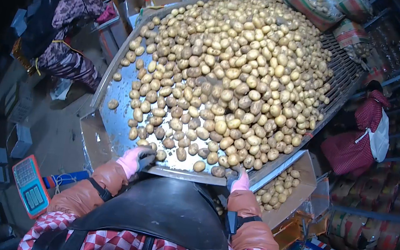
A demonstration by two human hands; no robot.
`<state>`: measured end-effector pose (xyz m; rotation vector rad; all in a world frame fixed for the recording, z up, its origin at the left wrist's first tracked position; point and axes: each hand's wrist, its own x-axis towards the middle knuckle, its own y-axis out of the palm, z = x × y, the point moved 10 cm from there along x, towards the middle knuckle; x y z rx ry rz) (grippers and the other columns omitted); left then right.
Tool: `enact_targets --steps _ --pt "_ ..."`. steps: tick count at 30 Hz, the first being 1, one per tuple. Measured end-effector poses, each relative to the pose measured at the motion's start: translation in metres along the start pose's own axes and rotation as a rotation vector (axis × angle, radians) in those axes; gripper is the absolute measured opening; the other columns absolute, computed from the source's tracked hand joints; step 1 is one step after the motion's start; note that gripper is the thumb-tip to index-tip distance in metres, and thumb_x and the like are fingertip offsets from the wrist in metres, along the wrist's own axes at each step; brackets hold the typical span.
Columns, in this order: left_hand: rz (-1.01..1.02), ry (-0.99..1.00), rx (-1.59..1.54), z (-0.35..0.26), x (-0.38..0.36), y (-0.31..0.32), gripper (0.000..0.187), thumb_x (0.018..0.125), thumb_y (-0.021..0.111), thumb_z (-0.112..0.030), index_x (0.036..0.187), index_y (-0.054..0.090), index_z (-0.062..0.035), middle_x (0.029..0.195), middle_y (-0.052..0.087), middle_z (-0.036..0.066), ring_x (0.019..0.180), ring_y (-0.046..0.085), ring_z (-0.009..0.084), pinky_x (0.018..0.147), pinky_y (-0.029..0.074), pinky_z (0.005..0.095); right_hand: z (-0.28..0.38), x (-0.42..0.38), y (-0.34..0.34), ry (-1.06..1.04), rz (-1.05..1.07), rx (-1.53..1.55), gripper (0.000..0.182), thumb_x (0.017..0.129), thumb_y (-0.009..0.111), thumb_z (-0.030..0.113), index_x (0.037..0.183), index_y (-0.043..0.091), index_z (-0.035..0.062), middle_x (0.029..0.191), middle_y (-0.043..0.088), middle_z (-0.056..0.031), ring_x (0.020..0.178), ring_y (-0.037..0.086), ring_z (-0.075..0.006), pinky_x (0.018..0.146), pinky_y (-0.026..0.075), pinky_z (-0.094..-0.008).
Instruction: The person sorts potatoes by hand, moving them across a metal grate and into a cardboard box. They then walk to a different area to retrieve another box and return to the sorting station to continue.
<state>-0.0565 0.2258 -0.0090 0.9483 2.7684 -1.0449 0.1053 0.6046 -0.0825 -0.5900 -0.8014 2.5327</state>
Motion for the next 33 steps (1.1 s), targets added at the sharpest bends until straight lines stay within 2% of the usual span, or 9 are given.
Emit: enact_targets --steps 4,7,10,12,14,17,22,24,33 --pt "0.064 0.167 0.080 -0.026 0.011 0.008 0.024 0.089 0.066 -0.025 0.106 0.069 -0.0080 0.103 0.067 0.014 0.099 0.064 0.0314 0.086 0.051 0.0373 -0.045 0.014 0.012 0.099 0.031 -0.027 0.035 0.075 0.077 0.013 0.107 0.067 0.0036 0.084 0.066 -0.0073 0.075 0.061 -0.0171 0.072 0.051 -0.0314" --pt "0.076 0.188 0.057 -0.011 0.023 0.024 0.025 0.088 0.066 -0.025 0.106 0.069 -0.0081 0.106 0.066 0.015 0.101 0.063 0.0318 0.088 0.050 0.0373 0.003 0.002 0.000 0.156 0.049 -0.117 0.034 0.075 0.077 0.015 0.105 0.067 0.0024 0.085 0.068 -0.0086 0.079 0.063 -0.0180 0.074 0.051 -0.0322" --pt "-0.292 0.205 0.135 -0.005 0.016 -0.008 0.024 0.085 0.070 -0.016 0.108 0.068 -0.0091 0.114 0.065 0.017 0.108 0.062 0.0343 0.094 0.049 0.0391 -0.002 0.010 -0.002 0.168 0.125 -0.017 0.034 0.075 0.077 0.014 0.105 0.067 0.0014 0.090 0.069 -0.0110 0.084 0.066 -0.0185 0.077 0.052 -0.0320" --pt "-0.461 0.192 0.236 0.000 0.011 -0.026 0.037 0.080 0.074 -0.013 0.116 0.065 -0.0097 0.126 0.058 0.022 0.120 0.054 0.0368 0.102 0.043 0.0435 -0.004 0.007 0.005 0.257 0.194 0.081 0.038 0.074 0.078 0.018 0.107 0.067 0.0033 0.093 0.070 -0.0123 0.085 0.066 -0.0188 0.079 0.052 -0.0325" --pt "-0.519 0.160 0.306 -0.010 0.008 -0.026 0.041 0.079 0.071 -0.019 0.119 0.063 -0.0098 0.117 0.061 0.018 0.116 0.053 0.0368 0.101 0.040 0.0478 0.015 0.006 0.003 0.224 0.222 -0.013 0.032 0.078 0.074 0.020 0.105 0.069 0.0036 0.095 0.071 -0.0121 0.087 0.066 -0.0197 0.080 0.051 -0.0327" --pt "-0.259 0.113 0.230 -0.024 0.020 -0.001 0.047 0.078 0.072 -0.018 0.123 0.061 -0.0101 0.118 0.061 0.018 0.116 0.052 0.0379 0.103 0.039 0.0472 0.021 0.008 0.010 0.082 0.238 -0.237 0.028 0.082 0.070 0.023 0.102 0.070 0.0032 0.091 0.071 -0.0120 0.087 0.067 -0.0186 0.079 0.052 -0.0324" --pt "-0.281 0.109 0.317 -0.016 0.017 0.022 0.049 0.081 0.070 -0.031 0.124 0.059 -0.0097 0.126 0.057 0.017 0.122 0.049 0.0362 0.105 0.037 0.0457 0.036 0.003 0.024 -0.034 0.378 -0.019 0.023 0.086 0.067 0.022 0.098 0.069 0.0016 0.087 0.071 -0.0100 0.080 0.066 -0.0148 0.075 0.052 -0.0292" --pt "-0.236 0.082 0.280 -0.027 0.015 0.030 0.047 0.081 0.073 -0.026 0.123 0.060 -0.0079 0.121 0.060 0.019 0.122 0.049 0.0371 0.104 0.040 0.0454 0.034 0.003 0.024 0.011 0.407 -0.089 0.024 0.083 0.067 0.026 0.098 0.071 0.0076 0.090 0.071 -0.0129 0.087 0.067 -0.0228 0.081 0.050 -0.0328" --pt "-0.301 0.173 0.299 -0.047 0.014 0.028 0.035 0.080 0.074 -0.020 0.111 0.065 -0.0063 0.112 0.064 0.016 0.113 0.055 0.0354 0.097 0.045 0.0428 0.062 0.001 0.027 0.018 0.561 0.025 0.025 0.086 0.069 0.024 0.103 0.071 0.0056 0.094 0.072 -0.0084 0.088 0.067 -0.0161 0.082 0.051 -0.0291"
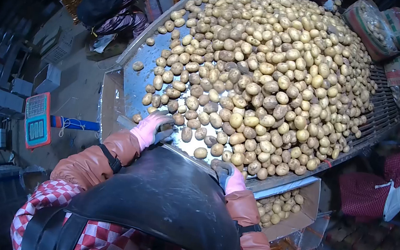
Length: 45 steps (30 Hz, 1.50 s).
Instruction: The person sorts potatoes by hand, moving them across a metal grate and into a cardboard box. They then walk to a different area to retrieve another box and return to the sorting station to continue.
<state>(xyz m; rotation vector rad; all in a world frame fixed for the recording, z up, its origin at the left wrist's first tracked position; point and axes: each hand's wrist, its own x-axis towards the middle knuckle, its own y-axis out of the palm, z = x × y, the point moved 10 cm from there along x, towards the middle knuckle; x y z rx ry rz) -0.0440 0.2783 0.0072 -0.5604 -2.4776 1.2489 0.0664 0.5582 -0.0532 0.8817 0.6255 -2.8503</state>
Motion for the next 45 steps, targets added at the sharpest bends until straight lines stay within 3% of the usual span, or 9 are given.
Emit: enact_targets --steps 5,13,14,17,26,29,30,34,45 --pt "0.088 -0.170 -0.034 0.038 -0.003 -0.015 0.024 0.083 0.071 -0.019 0.104 0.068 -0.0077 0.104 0.066 0.016 0.100 0.062 0.0347 0.088 0.050 0.0410 -0.013 0.010 0.001 0.038 0.111 0.045 0.025 0.088 0.066 0.022 0.108 0.070 0.0063 0.093 0.073 -0.0076 0.084 0.066 -0.0147 0.081 0.051 -0.0278" --pt "-0.362 -0.594 0.039 0.166 -0.029 -0.081 0.039 0.088 0.064 -0.022 0.123 0.060 -0.0061 0.107 0.065 0.022 0.093 0.064 0.0331 0.083 0.050 0.0412 0.035 0.039 -0.014 -0.147 0.007 -0.203 0.025 0.089 0.063 0.023 0.107 0.069 0.0062 0.097 0.071 -0.0148 0.091 0.069 -0.0248 0.081 0.052 -0.0334" --pt "-0.382 -0.756 -0.432 0.212 -0.044 -0.035 0.045 0.088 0.064 -0.025 0.127 0.057 -0.0053 0.111 0.063 0.023 0.098 0.063 0.0342 0.087 0.050 0.0411 0.044 0.041 -0.008 -0.168 0.020 -0.162 0.025 0.089 0.063 0.022 0.107 0.069 0.0062 0.097 0.071 -0.0144 0.091 0.069 -0.0247 0.081 0.052 -0.0332" --pt "-0.062 -0.597 0.051 0.180 -0.037 -0.005 0.063 0.088 0.063 -0.037 0.139 0.044 -0.0059 0.137 0.049 0.025 0.131 0.044 0.0393 0.110 0.035 0.0399 0.081 0.046 0.004 -0.219 0.052 -0.224 0.025 0.090 0.063 0.019 0.110 0.068 0.0051 0.098 0.071 -0.0131 0.089 0.068 -0.0211 0.080 0.053 -0.0313" --pt "0.087 -0.572 -0.026 0.163 -0.029 -0.002 0.068 0.089 0.061 -0.033 0.143 0.035 -0.0013 0.143 0.042 0.024 0.135 0.037 0.0403 0.111 0.033 0.0462 0.182 0.139 -0.060 -0.428 -0.458 -0.196 0.023 0.088 0.065 0.018 0.108 0.069 0.0072 0.097 0.069 -0.0203 0.089 0.069 -0.0295 0.080 0.053 -0.0371" --pt "0.048 -0.499 0.109 0.153 -0.030 -0.008 0.069 0.088 0.062 -0.034 0.142 0.036 0.0006 0.140 0.045 0.024 0.133 0.040 0.0404 0.110 0.033 0.0486 0.231 0.196 -0.091 -0.311 -0.570 -0.539 0.029 0.093 0.061 0.024 0.117 0.065 0.0099 0.095 0.070 -0.0126 0.080 0.067 -0.0216 0.072 0.052 -0.0350" --pt "0.037 -0.497 0.119 0.151 -0.030 -0.011 0.069 0.088 0.062 -0.035 0.142 0.037 -0.0002 0.139 0.046 0.024 0.132 0.041 0.0398 0.109 0.033 0.0491 0.239 0.215 -0.093 -0.442 -0.656 -0.686 0.033 0.092 0.060 0.029 0.120 0.063 0.0131 0.098 0.069 -0.0154 0.091 0.067 -0.0295 0.080 0.051 -0.0411" --pt "0.063 -0.498 0.097 0.154 -0.029 -0.010 0.069 0.088 0.062 -0.036 0.142 0.037 -0.0009 0.137 0.048 0.024 0.130 0.042 0.0396 0.107 0.033 0.0497 0.218 0.282 -0.072 -0.071 -0.420 -1.051 0.041 0.089 0.054 0.021 0.128 0.055 0.0083 0.123 0.061 -0.0168 0.114 0.059 -0.0330 0.094 0.048 -0.0429" --pt "0.005 -0.453 0.104 0.144 -0.024 -0.018 0.073 0.083 0.067 -0.032 0.140 0.038 0.0023 0.136 0.048 0.027 0.132 0.040 0.0422 0.107 0.033 0.0525 0.266 0.234 -0.059 -0.028 -0.422 -0.926 0.040 0.094 0.043 0.021 0.132 0.051 0.0084 0.137 0.052 -0.0155 0.119 0.057 -0.0327 0.100 0.046 -0.0458"
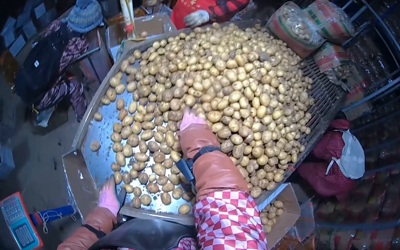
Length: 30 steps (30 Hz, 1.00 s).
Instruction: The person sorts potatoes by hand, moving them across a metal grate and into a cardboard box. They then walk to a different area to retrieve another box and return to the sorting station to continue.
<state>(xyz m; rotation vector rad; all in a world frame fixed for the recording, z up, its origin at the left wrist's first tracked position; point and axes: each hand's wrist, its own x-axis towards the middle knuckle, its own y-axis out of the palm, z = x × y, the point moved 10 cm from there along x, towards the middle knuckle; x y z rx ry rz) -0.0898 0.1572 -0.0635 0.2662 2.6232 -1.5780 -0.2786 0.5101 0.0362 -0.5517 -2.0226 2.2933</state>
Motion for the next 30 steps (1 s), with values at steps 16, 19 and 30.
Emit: enact_targets --steps 16,19,30 --pt "-0.125 0.028 -0.197 0.014 -0.001 -0.006 0.058 0.083 0.068 -0.027 0.129 0.052 0.0041 0.124 0.057 0.027 0.117 0.054 0.0420 0.102 0.042 0.0460 -0.016 -0.010 -0.010 0.017 0.124 0.228 0.061 0.087 0.060 0.024 0.143 0.041 0.0115 0.148 0.039 -0.0149 0.132 0.045 -0.0317 0.110 0.038 -0.0411" --pt "-0.164 -0.005 -0.211 0.014 0.008 -0.021 0.046 0.083 0.069 -0.021 0.123 0.059 0.0012 0.116 0.061 0.025 0.105 0.060 0.0405 0.094 0.047 0.0444 -0.041 0.007 0.013 -0.077 -0.142 0.459 0.058 0.074 0.075 0.030 0.128 0.058 0.0168 0.134 0.050 -0.0148 0.114 0.058 -0.0345 0.097 0.047 -0.0413" --pt "0.354 0.393 -0.593 -0.185 0.042 -0.025 0.064 0.083 0.075 -0.020 0.139 0.047 -0.0053 0.121 0.064 0.018 0.113 0.062 0.0257 0.096 0.048 0.0352 0.040 -0.182 0.049 -0.634 0.422 1.675 0.025 0.080 0.069 0.005 0.105 0.069 0.0086 0.102 0.069 -0.0070 0.101 0.063 -0.0231 0.088 0.052 -0.0356"
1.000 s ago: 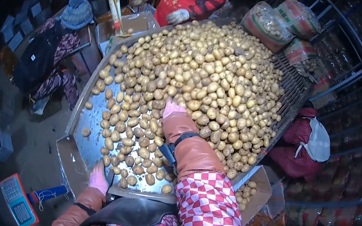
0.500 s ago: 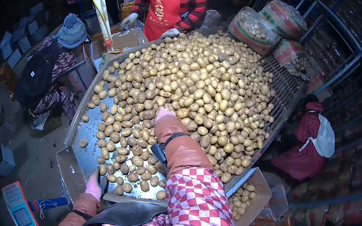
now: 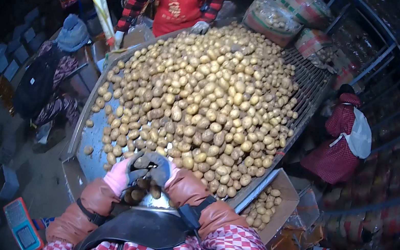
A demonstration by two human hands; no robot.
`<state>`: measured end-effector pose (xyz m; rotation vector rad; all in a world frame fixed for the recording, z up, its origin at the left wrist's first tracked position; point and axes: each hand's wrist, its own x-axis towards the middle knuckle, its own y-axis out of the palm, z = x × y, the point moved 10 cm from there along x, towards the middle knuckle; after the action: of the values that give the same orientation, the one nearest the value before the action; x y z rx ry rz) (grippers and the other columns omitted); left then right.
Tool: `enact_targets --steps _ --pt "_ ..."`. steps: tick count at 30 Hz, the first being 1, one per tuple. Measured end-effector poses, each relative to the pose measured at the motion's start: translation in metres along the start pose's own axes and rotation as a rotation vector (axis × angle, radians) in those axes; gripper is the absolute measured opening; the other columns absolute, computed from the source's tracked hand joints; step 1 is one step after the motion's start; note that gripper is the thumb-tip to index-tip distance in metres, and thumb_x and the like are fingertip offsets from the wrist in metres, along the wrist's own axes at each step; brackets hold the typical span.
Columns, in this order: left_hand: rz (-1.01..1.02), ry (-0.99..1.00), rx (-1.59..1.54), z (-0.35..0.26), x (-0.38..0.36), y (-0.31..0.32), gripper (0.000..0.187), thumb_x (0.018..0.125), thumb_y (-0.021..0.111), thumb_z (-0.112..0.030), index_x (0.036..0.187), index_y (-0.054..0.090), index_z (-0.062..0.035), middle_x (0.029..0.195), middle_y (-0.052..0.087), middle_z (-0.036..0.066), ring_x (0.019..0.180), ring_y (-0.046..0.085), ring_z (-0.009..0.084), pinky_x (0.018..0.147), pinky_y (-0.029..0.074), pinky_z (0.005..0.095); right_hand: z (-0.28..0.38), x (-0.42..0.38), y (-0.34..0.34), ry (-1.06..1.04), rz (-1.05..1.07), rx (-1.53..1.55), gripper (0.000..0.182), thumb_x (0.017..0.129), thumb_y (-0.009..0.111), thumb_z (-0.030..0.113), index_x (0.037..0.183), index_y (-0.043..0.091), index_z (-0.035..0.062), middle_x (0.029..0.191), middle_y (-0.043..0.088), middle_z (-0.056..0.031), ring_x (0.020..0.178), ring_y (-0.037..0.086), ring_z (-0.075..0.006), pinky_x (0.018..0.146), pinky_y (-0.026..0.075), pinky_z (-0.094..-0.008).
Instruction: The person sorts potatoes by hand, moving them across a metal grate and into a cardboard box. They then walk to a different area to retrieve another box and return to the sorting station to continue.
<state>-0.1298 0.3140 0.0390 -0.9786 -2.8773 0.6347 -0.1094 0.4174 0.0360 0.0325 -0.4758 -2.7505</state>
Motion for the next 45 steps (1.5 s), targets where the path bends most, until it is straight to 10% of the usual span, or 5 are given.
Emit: enact_targets --steps 11,24,30,34,45 --pt "0.209 0.048 0.351 -0.021 -0.022 0.024 0.046 0.083 0.071 -0.036 0.119 0.060 -0.0095 0.106 0.067 0.017 0.098 0.065 0.0350 0.083 0.051 0.0407 0.005 -0.043 0.008 0.379 -0.076 -0.723 0.043 0.090 0.058 0.045 0.097 0.069 0.0043 0.087 0.069 -0.0137 0.081 0.064 -0.0252 0.074 0.050 -0.0354" --pt "0.450 -0.185 -0.044 -0.034 -0.029 0.055 0.037 0.076 0.079 -0.023 0.104 0.066 -0.0023 0.095 0.069 0.005 0.087 0.063 0.0117 0.080 0.051 0.0279 -0.031 -0.034 0.026 0.061 0.118 -0.841 0.032 0.094 0.057 0.029 0.112 0.058 0.0023 0.092 0.065 -0.0046 0.078 0.060 -0.0123 0.066 0.049 -0.0258" --pt "0.087 0.004 -0.111 -0.043 -0.025 0.039 0.039 0.078 0.078 -0.018 0.111 0.065 -0.0009 0.103 0.069 0.006 0.093 0.062 0.0123 0.083 0.051 0.0289 -0.030 -0.050 0.009 0.141 -0.269 0.414 0.028 0.103 0.042 0.019 0.111 0.060 -0.0004 0.102 0.066 -0.0070 0.091 0.063 -0.0162 0.082 0.053 -0.0306" --pt "0.148 0.115 -0.126 -0.051 -0.025 0.050 0.054 0.074 0.082 -0.024 0.119 0.061 -0.0030 0.108 0.066 0.008 0.100 0.062 0.0162 0.089 0.050 0.0317 0.002 -0.055 0.025 -0.145 -0.071 -0.335 0.026 0.098 0.050 0.024 0.110 0.060 0.0026 0.098 0.066 -0.0060 0.087 0.065 -0.0174 0.075 0.055 -0.0302" --pt "0.187 0.025 -0.421 -0.043 -0.019 0.028 0.059 0.079 0.074 -0.004 0.133 0.049 -0.0026 0.122 0.060 0.008 0.107 0.057 0.0126 0.090 0.049 0.0271 0.000 -0.199 -0.021 0.693 -0.126 0.091 0.039 0.090 0.062 0.035 0.100 0.064 -0.0016 0.081 0.066 -0.0109 0.061 0.060 -0.0162 0.055 0.047 -0.0281"
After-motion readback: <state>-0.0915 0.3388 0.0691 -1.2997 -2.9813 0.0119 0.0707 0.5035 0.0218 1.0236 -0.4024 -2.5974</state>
